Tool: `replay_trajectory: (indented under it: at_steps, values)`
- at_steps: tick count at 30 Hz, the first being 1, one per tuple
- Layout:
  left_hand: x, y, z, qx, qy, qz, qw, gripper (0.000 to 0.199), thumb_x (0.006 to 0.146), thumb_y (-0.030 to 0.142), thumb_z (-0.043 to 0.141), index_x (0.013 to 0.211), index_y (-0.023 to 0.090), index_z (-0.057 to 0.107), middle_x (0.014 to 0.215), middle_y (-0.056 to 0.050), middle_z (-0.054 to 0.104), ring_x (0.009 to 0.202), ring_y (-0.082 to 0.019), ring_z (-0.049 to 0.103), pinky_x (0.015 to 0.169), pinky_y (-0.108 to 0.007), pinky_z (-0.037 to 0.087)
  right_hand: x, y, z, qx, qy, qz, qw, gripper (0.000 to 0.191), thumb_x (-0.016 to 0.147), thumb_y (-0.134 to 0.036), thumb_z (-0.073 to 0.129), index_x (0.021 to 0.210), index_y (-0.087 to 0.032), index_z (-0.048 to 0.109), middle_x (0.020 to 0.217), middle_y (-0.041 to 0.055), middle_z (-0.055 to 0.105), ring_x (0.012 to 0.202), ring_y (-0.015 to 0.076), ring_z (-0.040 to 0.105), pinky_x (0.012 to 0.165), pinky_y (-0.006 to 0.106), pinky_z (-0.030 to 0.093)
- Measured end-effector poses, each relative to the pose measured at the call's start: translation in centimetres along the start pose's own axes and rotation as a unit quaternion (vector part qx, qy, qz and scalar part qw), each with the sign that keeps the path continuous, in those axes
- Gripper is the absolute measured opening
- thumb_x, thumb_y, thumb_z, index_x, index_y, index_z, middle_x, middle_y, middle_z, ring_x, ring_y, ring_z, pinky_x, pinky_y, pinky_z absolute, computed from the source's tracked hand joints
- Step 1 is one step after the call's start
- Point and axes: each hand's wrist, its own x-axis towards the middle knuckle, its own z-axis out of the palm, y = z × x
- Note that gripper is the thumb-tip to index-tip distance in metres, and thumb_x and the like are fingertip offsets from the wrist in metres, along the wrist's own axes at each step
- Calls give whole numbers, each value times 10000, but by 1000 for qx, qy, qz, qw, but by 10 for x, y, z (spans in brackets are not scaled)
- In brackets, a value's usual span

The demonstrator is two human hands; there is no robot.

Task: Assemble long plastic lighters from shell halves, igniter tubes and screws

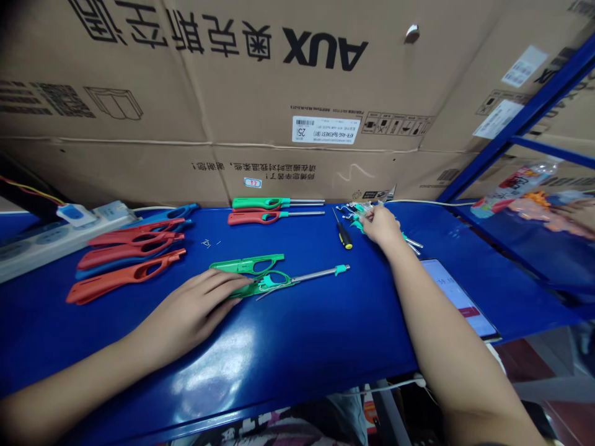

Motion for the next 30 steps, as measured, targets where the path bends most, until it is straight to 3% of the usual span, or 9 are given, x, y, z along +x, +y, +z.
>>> replay_trajectory:
  at_steps: [7, 19, 23, 26, 30]
  values:
    - [0, 2, -2, 3, 11, 0, 1000, 321, 1021, 236, 486, 1320, 218, 603, 1232, -86, 689, 1106, -237, 633, 945, -406, 544, -6, -3, 1, 22, 46, -36, 998, 332, 849, -305, 600, 1147, -183, 676, 1017, 130, 742, 960, 296, 672, 819, 389, 494]
    - [-1, 1, 0, 2, 1, 0, 1000, 339, 1023, 211, 477, 1349, 217, 572, 1249, -89, 675, 1114, -245, 624, 943, -425, 548, -8, -7, -5, 81, 126, -103, 983, 333, 829, -201, 526, 1070, -103, 734, 1007, 148, 732, 878, 233, 685, 889, 348, 517]
    - [-2, 1, 0, 1, -3, 1, 1000, 345, 1024, 205, 476, 1359, 220, 558, 1259, -89, 669, 1118, -248, 620, 941, -432, 547, -9, -6, -7, 72, 123, -107, 984, 347, 815, -292, 590, 1065, -107, 744, 909, 141, 725, 884, 267, 681, 875, 376, 523]
    - [-2, 1, 1, 0, -7, -3, 1000, 351, 1027, 197, 468, 1368, 213, 549, 1275, -89, 663, 1135, -250, 610, 951, -438, 538, -13, -6, -14, 55, 146, -123, 980, 388, 869, -356, 541, 1080, -102, 744, 980, 180, 694, 987, 318, 653, 935, 441, 489]
    - [-1, 2, 2, -16, -12, 2, 1000, 348, 1034, 190, 447, 1369, 206, 544, 1283, -82, 657, 1146, -244, 598, 958, -434, 531, -19, -6, -20, 29, 191, -179, 965, 365, 871, -234, 457, 1042, -117, 758, 987, 178, 659, 946, 314, 638, 885, 432, 491]
